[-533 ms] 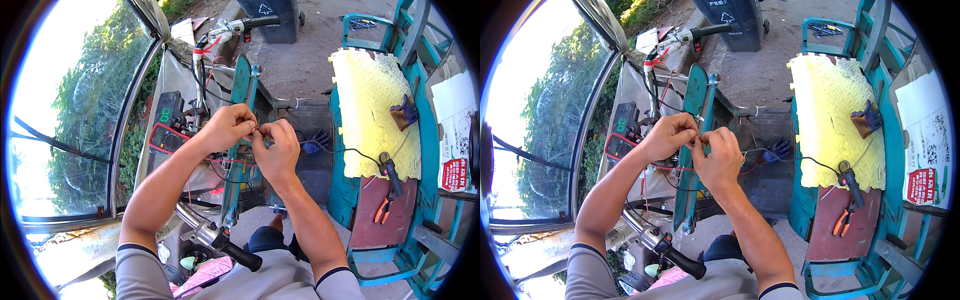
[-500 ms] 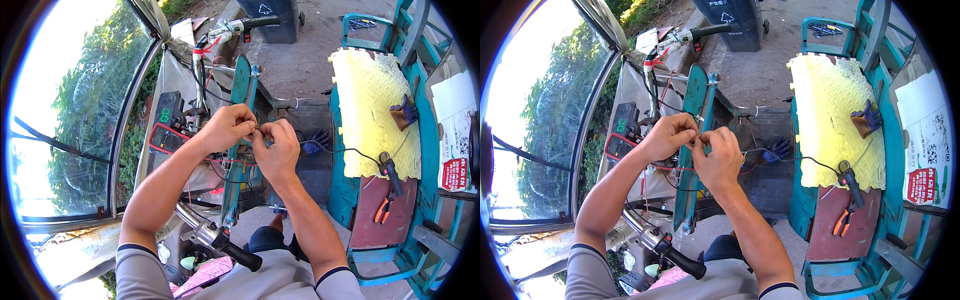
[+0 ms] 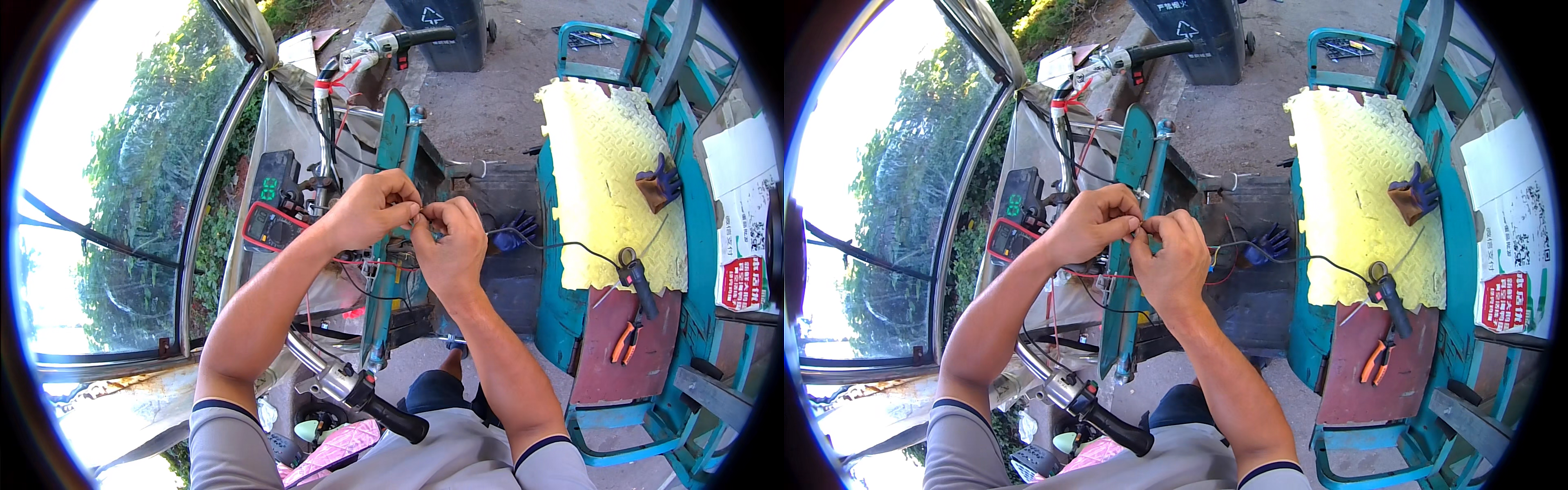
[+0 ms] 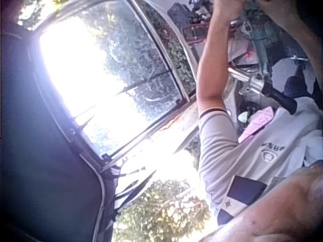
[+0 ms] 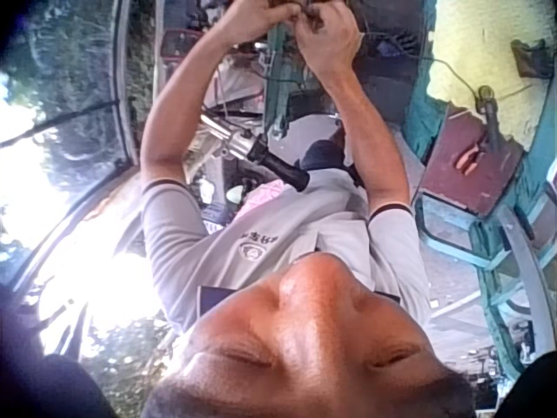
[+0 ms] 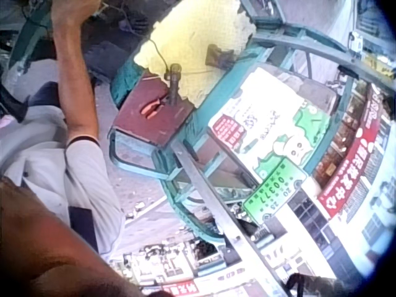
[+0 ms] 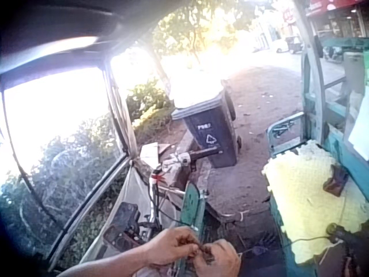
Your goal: The person is repairing the electrical wiring of a teal three-wheeled vehicle. They use a multimeter to test connections and a soldering iron to join wires. The person also uses pliers to strip wire insulation and manipulate the connections.
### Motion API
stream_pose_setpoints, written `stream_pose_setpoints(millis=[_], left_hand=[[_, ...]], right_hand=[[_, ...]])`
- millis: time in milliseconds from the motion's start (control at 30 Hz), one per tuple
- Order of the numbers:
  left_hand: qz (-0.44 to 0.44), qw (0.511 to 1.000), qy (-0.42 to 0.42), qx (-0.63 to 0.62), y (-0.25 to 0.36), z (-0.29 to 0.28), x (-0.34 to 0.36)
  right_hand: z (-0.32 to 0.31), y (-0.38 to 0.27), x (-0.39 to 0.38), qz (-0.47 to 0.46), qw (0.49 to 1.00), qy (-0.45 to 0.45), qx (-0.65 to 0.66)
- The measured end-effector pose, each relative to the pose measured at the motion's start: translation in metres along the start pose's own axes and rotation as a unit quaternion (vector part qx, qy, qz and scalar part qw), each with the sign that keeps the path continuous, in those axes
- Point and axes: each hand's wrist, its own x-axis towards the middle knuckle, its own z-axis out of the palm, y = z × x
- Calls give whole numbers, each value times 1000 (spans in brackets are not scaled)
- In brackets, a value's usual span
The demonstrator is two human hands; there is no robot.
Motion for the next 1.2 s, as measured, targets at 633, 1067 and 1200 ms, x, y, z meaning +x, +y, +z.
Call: stream_pose_setpoints(millis=[633,1067,1200], left_hand=[[6,1000,6,8,4,3,0],[28,999,30,-1,-8,-6,0],[2,997,35,68,7,3,4]], right_hand=[[2,0,1,47,998,-4,51],[-59,-3,0,44,999,2,24],[-178,29,-3,95,988,90,-83]])
